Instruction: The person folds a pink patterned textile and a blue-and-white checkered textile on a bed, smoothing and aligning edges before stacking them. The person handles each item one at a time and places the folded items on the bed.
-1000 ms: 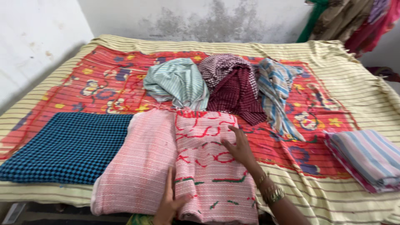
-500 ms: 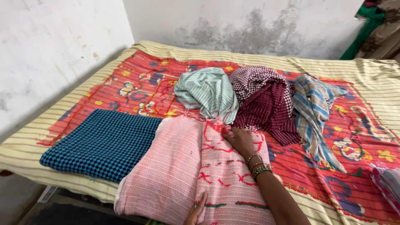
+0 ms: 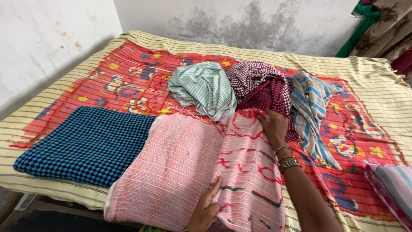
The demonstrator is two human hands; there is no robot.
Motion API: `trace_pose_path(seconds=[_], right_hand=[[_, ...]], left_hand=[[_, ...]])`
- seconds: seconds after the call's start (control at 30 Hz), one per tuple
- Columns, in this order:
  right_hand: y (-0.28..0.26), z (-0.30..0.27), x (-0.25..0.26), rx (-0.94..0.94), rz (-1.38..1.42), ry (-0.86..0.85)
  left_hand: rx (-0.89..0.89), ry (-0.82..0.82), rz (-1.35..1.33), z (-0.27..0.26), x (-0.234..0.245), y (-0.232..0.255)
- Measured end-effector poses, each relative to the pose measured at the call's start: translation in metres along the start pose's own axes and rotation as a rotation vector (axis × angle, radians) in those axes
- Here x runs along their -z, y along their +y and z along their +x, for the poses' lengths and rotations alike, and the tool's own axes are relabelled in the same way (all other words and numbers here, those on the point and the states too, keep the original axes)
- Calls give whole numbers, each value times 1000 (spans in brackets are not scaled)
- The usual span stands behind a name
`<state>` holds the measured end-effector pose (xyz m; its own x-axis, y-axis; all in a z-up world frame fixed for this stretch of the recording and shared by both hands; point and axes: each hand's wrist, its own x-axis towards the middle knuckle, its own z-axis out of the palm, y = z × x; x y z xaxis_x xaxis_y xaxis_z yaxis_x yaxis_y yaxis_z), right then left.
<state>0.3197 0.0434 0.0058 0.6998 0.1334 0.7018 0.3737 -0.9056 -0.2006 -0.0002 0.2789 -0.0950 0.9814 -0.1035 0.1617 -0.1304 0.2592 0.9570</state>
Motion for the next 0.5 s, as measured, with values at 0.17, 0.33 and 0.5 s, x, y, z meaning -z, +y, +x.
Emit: trace_pose_path(seconds=[0.17, 0.33, 0.5], right_hand=[[-39, -31, -38, 7, 10, -149], [-47, -48, -34, 35, 13, -87], [-52, -47, -7, 133, 110, 13]], left_hand=[[-32, 98, 451, -12, 35, -21], [-81, 160, 635, -40, 43, -41], [-88, 313, 808, -50, 47, -20]])
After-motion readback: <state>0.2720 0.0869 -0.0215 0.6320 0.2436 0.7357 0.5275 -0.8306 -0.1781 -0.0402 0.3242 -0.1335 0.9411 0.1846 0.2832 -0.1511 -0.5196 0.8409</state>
